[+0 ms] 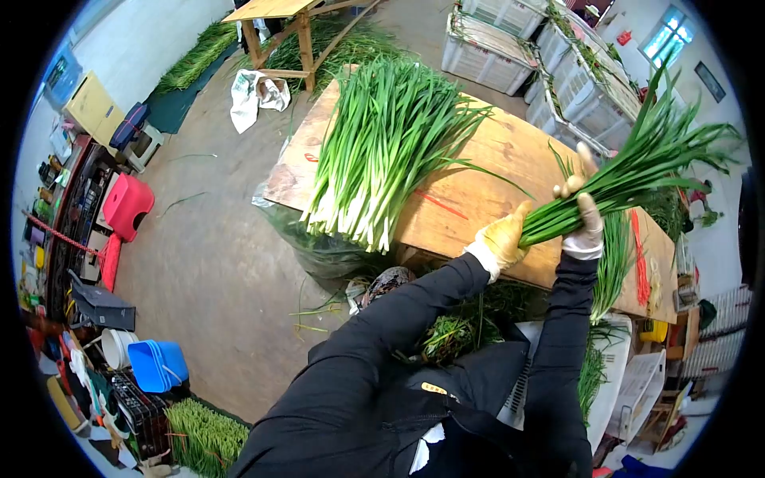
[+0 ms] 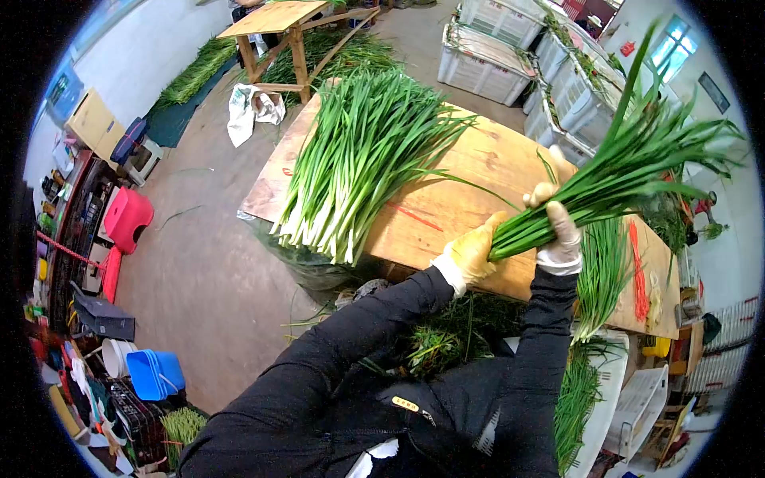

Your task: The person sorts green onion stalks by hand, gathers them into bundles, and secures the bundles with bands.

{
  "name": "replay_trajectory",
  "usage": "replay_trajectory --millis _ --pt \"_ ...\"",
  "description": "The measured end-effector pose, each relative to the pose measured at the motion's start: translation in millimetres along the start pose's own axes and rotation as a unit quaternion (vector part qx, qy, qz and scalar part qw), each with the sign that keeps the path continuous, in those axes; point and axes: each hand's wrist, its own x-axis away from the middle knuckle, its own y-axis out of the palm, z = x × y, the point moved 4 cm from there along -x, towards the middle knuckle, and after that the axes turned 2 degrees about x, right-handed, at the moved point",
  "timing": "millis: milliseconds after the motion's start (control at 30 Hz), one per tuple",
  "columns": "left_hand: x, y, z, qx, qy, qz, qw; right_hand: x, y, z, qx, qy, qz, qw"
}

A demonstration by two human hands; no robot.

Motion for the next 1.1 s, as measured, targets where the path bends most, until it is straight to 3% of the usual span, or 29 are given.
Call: replay_trajectory --millis 67,133,200,233,333,400,433,467,533,667,733,900,933,1000,1100 --pt "2 -35 35 -0.096 0.041 0.074 0.992 -21 14 -17 0.003 -0.008 -0.013 1.0" --pt "6 -68 56 -0.125 0.049 0.09 0.987 -41 36 -32 -0.073 -0.012 -0.024 0.997" --pt "20 -106 77 -0.187 0.124 0.203 0.953 -67 46 -25 -0.197 0.017 -0.115 0.973" --pt "26 -124 85 -0.186 0.123 0.199 0.954 -80 60 -16 -0.261 0.042 -0.155 0.952" --pt "40 -187 94 -0.076 0.007 0.075 0.994 -109 101 24 -0.313 0.15 -0.129 0.929" --pt "50 -225 94 -0.004 -0.072 -0.011 0.997 -122 133 53 -0.352 0.197 -0.148 0.903" --pt "53 -240 93 0.031 -0.093 -0.052 0.994 -125 149 73 -0.444 0.255 -0.17 0.842" --pt "56 -253 89 0.066 -0.114 -0.093 0.987 -130 163 85 -0.437 0.25 -0.168 0.848" --pt "67 -275 64 -0.03 -0.141 -0.032 0.989 -132 181 120 -0.447 0.284 -0.196 0.826" --pt "73 -288 41 -0.08 -0.188 -0.052 0.978 -129 191 164 -0.427 0.3 -0.212 0.826" --pt "74 -290 32 -0.107 -0.221 -0.066 0.967 -127 186 183 -0.441 0.321 -0.17 0.821" --pt "59 -292 23 -0.249 -0.131 -0.034 0.959 -114 178 200 -0.335 0.309 -0.165 0.875" --pt "53 -292 28 -0.31 -0.091 0.0 0.946 -112 177 201 -0.374 0.314 -0.173 0.855" --pt "40 -285 32 -0.302 -0.066 0.011 0.951 -113 178 207 -0.41 0.339 -0.157 0.832" --pt "26 -275 32 -0.324 0.069 0.073 0.941 -112 175 208 -0.388 0.322 -0.142 0.852"
